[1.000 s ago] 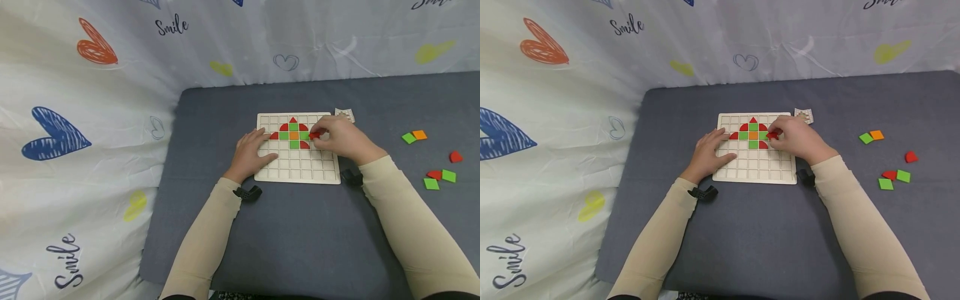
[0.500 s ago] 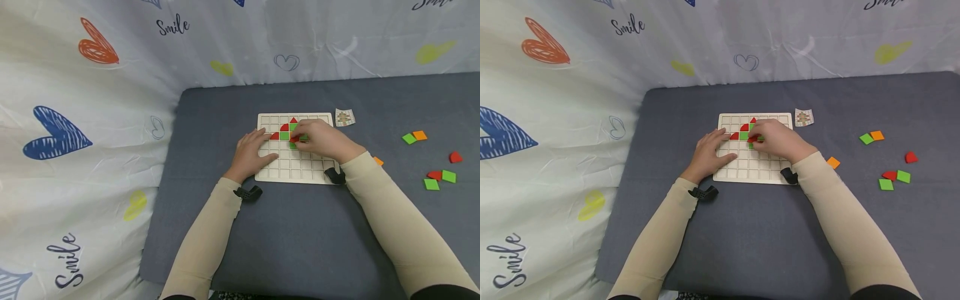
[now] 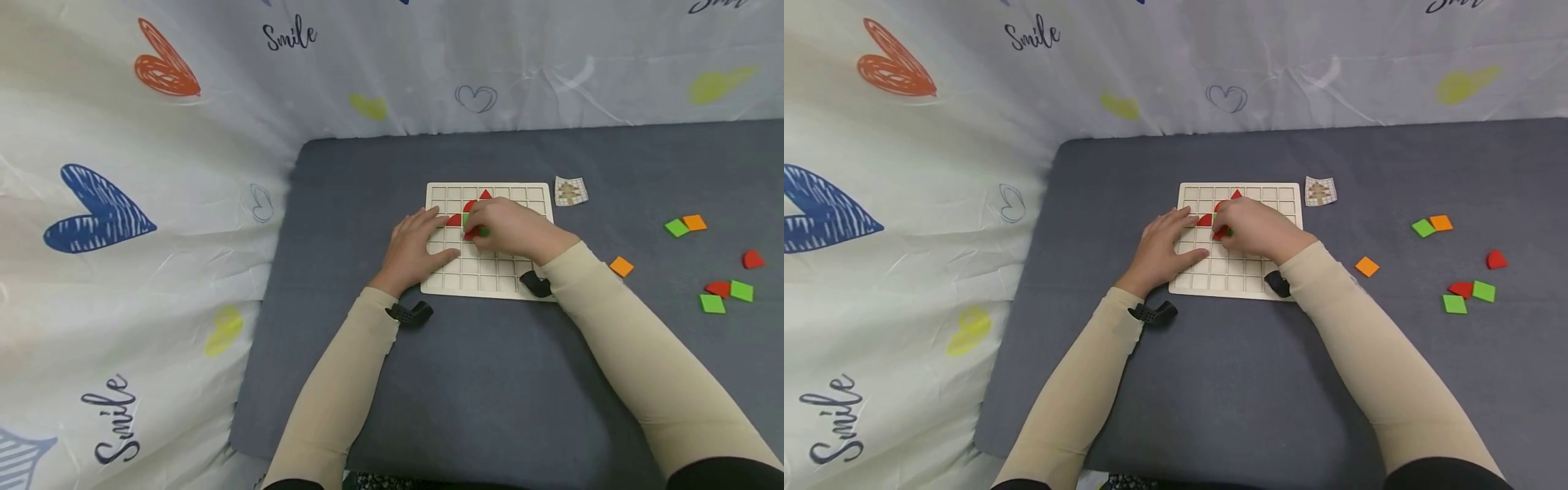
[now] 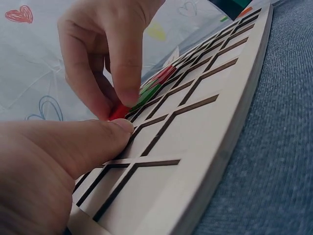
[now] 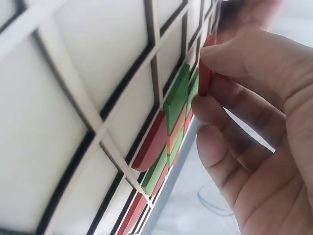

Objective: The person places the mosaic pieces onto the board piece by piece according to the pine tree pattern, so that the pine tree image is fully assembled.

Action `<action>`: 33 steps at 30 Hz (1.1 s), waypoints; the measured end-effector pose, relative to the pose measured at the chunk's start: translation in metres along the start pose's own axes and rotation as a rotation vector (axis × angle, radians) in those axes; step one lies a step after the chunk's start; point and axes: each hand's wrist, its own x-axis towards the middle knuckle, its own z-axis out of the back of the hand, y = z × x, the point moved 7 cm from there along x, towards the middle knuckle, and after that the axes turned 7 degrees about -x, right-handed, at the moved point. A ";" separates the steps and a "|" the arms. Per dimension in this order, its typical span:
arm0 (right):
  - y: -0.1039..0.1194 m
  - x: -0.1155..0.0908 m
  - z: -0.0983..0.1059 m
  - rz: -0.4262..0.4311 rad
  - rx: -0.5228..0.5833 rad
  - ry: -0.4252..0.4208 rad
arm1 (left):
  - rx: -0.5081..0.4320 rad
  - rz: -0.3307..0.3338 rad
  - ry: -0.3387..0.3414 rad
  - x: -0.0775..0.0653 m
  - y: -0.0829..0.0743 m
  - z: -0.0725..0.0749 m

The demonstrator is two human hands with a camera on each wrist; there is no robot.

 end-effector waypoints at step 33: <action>-0.002 -0.006 -0.002 -0.102 -0.091 -0.026 | 0.009 0.003 -0.005 0.000 -0.002 0.000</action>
